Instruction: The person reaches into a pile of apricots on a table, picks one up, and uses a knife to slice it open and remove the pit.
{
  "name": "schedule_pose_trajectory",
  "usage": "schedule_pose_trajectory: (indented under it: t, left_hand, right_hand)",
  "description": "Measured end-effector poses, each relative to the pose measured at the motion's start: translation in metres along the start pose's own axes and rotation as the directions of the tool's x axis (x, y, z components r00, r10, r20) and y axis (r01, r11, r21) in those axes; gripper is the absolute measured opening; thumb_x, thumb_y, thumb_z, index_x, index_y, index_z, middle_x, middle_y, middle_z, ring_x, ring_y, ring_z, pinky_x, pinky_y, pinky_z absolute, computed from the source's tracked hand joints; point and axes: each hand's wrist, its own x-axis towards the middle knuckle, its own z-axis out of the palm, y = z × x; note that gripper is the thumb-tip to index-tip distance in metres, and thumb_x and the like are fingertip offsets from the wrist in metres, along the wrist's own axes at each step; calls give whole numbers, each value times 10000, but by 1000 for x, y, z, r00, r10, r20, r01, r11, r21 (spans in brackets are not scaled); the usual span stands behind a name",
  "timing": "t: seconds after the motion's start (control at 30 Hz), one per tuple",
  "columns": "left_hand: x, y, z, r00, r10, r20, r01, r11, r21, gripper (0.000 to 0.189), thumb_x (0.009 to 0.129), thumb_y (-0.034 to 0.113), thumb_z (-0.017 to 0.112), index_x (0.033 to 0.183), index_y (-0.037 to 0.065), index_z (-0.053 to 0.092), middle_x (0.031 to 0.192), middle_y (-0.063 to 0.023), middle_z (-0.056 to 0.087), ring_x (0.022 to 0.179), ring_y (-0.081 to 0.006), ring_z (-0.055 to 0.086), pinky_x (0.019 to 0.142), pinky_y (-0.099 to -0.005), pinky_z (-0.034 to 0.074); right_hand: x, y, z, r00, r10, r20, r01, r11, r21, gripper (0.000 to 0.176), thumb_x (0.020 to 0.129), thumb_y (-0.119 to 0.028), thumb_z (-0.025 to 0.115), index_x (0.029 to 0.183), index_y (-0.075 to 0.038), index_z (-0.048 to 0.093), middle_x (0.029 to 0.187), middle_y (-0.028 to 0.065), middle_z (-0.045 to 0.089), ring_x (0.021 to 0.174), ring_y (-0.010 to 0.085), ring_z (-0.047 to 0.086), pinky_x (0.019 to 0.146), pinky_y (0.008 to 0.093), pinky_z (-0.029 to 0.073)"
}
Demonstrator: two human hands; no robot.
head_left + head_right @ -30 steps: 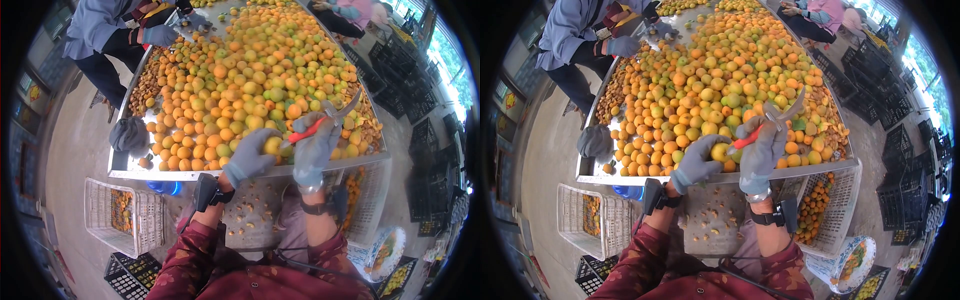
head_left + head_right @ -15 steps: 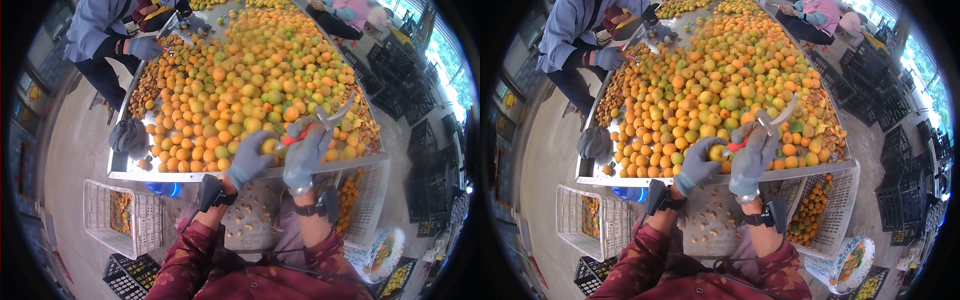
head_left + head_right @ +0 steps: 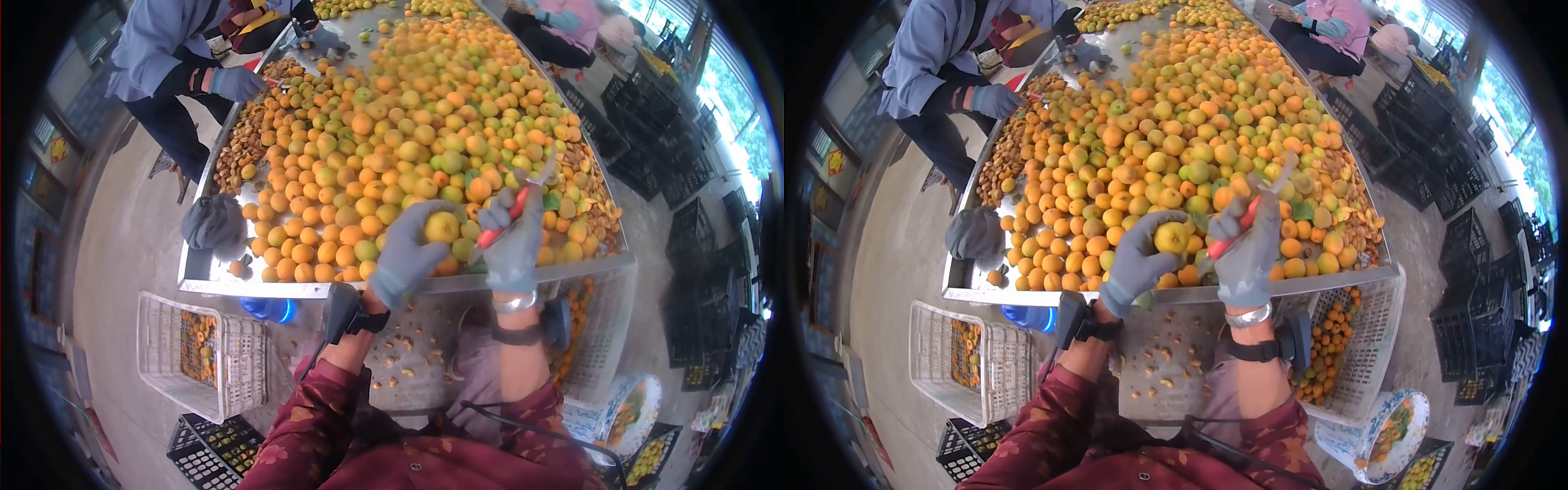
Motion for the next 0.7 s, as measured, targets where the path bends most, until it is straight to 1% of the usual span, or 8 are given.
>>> schedule_pose_trajectory:
  t: [0.07,0.13,0.17,0.2,0.3,0.33,0.43,0.7]
  left_hand:
    - [0,2,-8,997,-73,-22,72,997,-17,528,681,-64,591,1203,-2,547,1081,-41,541,940,-92,537,795,-224,468]
    - [1,0,-16,990,0,-142,4,1000,24,493,643,54,618,1136,36,603,1067,-132,602,996,-248,593,888,-320,468]
    - [0,-1,-19,987,21,-162,-15,999,38,487,641,60,621,1127,34,606,1056,-136,604,973,-256,600,879,-322,474]
    - [-1,0,-22,985,21,-170,-14,999,40,487,641,60,621,1127,34,606,1056,-136,604,973,-256,600,879,-322,474]
    - [0,3,-26,981,31,-192,-6,992,127,478,642,68,634,1117,30,608,1050,-138,606,960,-262,606,870,-325,477]
    - [1,4,-26,980,48,-191,-25,993,119,473,645,75,643,1115,30,609,1048,-139,606,961,-263,607,868,-328,476]
    - [1,6,-27,979,73,-191,-48,990,133,465,654,92,660,1112,29,607,1041,-147,604,962,-275,607,861,-336,477]
    - [-1,18,-30,963,192,-191,-119,933,339,455,667,113,670,1108,27,599,1022,-160,590,946,-317,600,841,-355,483]
  right_hand:
    - [-10,-2,8,998,70,1,-70,989,-130,210,992,-266,475,1084,-81,517,727,-1,494,513,77,327,464,232,296]
    - [-20,2,15,962,271,33,-209,811,-546,226,992,-276,482,1069,-70,537,688,11,520,517,59,364,453,233,313]
    - [-27,6,20,965,261,10,-192,733,-653,247,994,-272,485,1064,-45,552,635,10,508,541,58,406,474,229,346]
    - [-28,13,21,963,269,13,-195,732,-653,247,994,-272,485,1064,-45,552,635,10,508,541,58,406,474,229,346]
    - [-24,37,11,952,114,284,160,605,-780,357,991,-289,493,1192,3,531,690,19,544,587,81,489,545,234,422]
    - [-25,38,9,952,114,284,160,605,-780,357,991,-289,493,1192,3,531,690,19,544,587,81,489,545,234,422]
    - [-27,43,5,946,40,320,287,350,-892,503,969,-333,532,1351,-14,457,803,89,630,642,116,556,600,269,472]
    - [-30,44,11,942,58,331,293,339,-894,471,966,-323,538,1330,-29,484,802,120,631,628,140,574,592,295,485]
